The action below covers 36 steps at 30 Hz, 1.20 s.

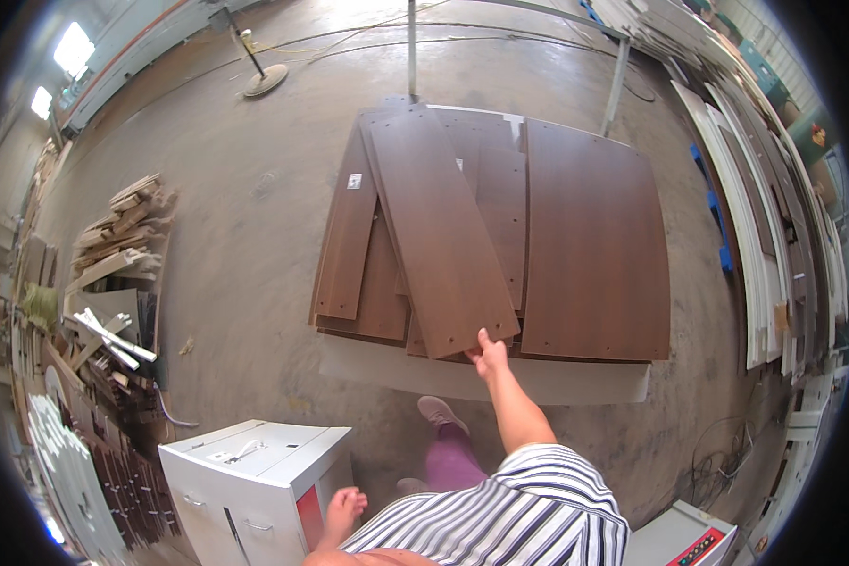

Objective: The person stacks brown wooden panels on a workbench and secures them with white straps. Another person assists by moving and stacking additional panels nearby.

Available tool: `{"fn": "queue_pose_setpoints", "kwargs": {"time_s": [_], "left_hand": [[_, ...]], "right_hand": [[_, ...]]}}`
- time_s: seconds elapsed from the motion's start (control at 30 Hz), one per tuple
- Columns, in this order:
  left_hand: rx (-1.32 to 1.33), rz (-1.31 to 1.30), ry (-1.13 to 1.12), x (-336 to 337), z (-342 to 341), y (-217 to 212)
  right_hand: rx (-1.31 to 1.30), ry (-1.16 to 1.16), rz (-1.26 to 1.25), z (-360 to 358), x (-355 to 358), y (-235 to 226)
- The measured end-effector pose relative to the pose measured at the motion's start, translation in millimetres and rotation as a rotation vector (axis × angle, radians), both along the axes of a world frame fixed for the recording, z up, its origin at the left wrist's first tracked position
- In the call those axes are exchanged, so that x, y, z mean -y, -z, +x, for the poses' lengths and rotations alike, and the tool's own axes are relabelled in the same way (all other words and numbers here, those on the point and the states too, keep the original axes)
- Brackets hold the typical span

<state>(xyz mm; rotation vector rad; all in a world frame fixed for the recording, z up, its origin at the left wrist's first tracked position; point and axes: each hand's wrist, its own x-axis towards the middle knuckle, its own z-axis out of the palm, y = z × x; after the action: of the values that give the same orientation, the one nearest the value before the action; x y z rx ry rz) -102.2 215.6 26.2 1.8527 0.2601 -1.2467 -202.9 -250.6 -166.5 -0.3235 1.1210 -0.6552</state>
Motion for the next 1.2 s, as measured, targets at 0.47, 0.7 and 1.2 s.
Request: {"fn": "queue_pose_setpoints", "kwargs": {"time_s": [0.47,0.7,1.2], "left_hand": [[-0.169,-0.483,0.031,206.6,12.2,-40.4],[0.208,-0.438,0.043,116.0,5.2,-62.9],[0.607,-0.181,-1.076,-213.1,-151.9,-90.6]], "right_hand": [[-0.279,-0.837,0.174,-218.5,-106.0,-189.3],[-0.292,-0.749,-0.36,-62.9,-134.4,-229.4],[0.181,-1.707,-0.97,120.8,-458.4,-263.3]]}}
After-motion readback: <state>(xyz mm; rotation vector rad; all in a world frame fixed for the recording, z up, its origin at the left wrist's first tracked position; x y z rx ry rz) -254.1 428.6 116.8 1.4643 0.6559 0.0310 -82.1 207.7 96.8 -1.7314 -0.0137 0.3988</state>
